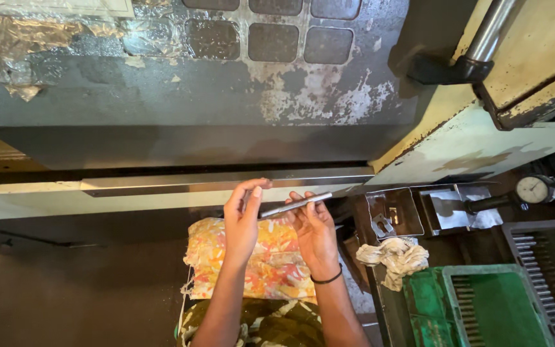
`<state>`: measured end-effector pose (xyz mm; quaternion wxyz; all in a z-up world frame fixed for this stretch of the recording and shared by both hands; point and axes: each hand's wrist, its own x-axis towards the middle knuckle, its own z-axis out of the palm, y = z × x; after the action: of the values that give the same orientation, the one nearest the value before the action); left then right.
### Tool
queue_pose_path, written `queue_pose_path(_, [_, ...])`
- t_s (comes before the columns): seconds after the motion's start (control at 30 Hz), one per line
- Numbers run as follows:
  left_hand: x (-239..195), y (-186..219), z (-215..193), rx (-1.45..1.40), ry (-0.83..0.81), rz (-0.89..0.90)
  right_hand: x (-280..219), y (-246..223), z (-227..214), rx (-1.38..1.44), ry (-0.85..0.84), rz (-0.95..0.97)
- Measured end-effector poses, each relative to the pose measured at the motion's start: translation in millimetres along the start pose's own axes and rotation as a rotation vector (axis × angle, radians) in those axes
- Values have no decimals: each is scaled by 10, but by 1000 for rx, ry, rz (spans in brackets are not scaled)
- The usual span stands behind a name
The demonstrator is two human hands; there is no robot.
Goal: The person repeatedly picks up cylindrical metal rods, opens a machine door, inserts each rod into a slot, closes the door, and places the rod into a green tray. The process is repeated for several rods.
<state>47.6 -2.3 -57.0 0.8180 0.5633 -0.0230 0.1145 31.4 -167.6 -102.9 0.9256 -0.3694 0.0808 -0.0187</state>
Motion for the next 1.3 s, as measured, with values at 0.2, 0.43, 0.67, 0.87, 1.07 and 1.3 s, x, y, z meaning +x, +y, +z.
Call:
queue_pose_path(0.2, [-1,-21,-37,-16,-22,-10,-18,-32,-30,184,95,22])
queue_pose_path(0.43, [-99,278,111,362,-340,377,9,-59,-221,637,18,342])
queue_pose_path(0.67, [-151,312,207,475,-389,455,0,100,-269,610,49,387])
queue_pose_path(0.87, [-148,278,135,511,-424,405,23,103,-295,572,163,332])
queue_pose_path(1.07, [-141,272,160,510,-477,378,23,98,-292,552,146,343])
queue_pose_path(1.3, [-103,257,133,463,-439,373,-11,55,-192,429,103,253])
